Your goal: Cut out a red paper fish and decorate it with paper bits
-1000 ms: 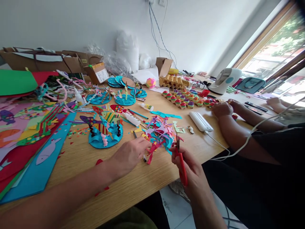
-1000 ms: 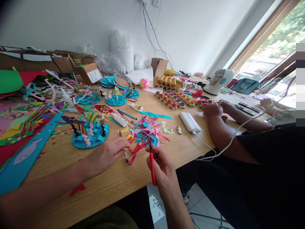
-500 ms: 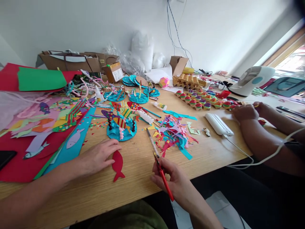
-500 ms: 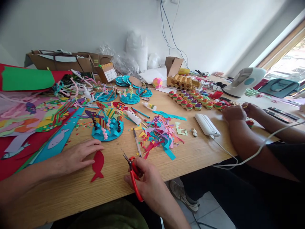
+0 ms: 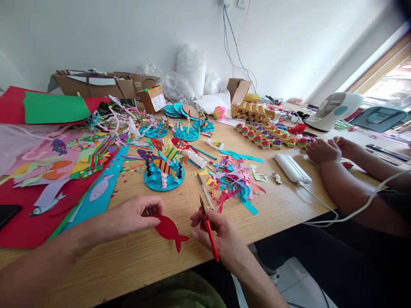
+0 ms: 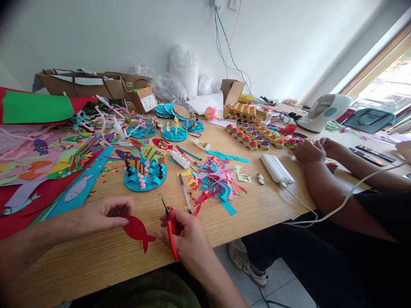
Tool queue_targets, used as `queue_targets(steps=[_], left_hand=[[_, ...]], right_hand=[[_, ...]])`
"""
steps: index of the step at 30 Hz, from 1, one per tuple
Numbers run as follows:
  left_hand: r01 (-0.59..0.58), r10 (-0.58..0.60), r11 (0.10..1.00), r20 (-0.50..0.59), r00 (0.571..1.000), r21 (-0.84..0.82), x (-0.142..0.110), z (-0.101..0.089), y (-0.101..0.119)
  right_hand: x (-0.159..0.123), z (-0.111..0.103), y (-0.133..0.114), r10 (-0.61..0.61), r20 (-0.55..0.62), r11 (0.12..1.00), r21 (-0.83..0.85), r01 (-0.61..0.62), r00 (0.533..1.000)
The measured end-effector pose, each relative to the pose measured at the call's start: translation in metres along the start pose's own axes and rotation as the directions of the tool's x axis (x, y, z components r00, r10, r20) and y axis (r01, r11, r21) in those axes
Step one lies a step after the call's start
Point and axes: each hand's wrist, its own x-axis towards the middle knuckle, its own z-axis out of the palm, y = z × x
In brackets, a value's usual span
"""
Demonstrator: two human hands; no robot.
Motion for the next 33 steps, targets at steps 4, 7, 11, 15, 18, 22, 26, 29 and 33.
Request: queue_targets(steps=[4,7,11,15,18,22,26,29,33], left_hand=[[-0.022,0.015,0.994,-0.061,0.998,-0.107,-0.005,0.003,0.012],[-0.050,0.031,0.983,-0.106,0.994,-0.177,-0.007,0.005,0.020],[-0.102,0.006,0.944,-0.291,0.957,-0.313,-0.012,0.012,0.025],[-0.205,0.058,0.909,-0.378,0.924,-0.362,-0.013,0.026,0.024],[-0.230,0.071,0.909,-0.413,0.908,-0.349,-0.009,0.036,0.026],[-0.219,0.015,0.896,-0.467,0.884,-0.386,-0.004,0.040,0.030],[-0.211,-0.034,0.880,-0.501,0.865,-0.425,-0.008,0.033,0.032],[-0.172,-0.064,0.865,-0.444,0.894,-0.472,-0.012,0.027,0.034],[-0.129,-0.061,0.867,-0.359,0.931,-0.482,-0.012,0.024,0.037]], right_hand=[[0.006,0.015,-0.013,-0.027,0.021,1.000,-0.001,0.027,0.999],[0.010,0.024,-0.017,-0.004,0.025,1.000,-0.014,0.004,1.000],[0.015,0.029,-0.016,0.055,0.061,0.964,0.256,-0.069,0.997],[0.019,0.034,-0.015,0.013,0.014,0.905,0.425,-0.018,1.000],[0.020,0.041,-0.016,0.004,-0.003,0.899,0.438,-0.002,1.000],[0.019,0.047,-0.016,-0.028,0.049,0.913,0.408,0.006,0.998],[0.014,0.039,-0.016,-0.100,0.021,0.973,0.212,0.094,0.995],[0.009,0.029,-0.017,-0.172,0.003,0.985,0.022,0.172,0.985],[0.009,0.025,-0.019,-0.097,0.061,0.975,0.206,0.082,0.993]])
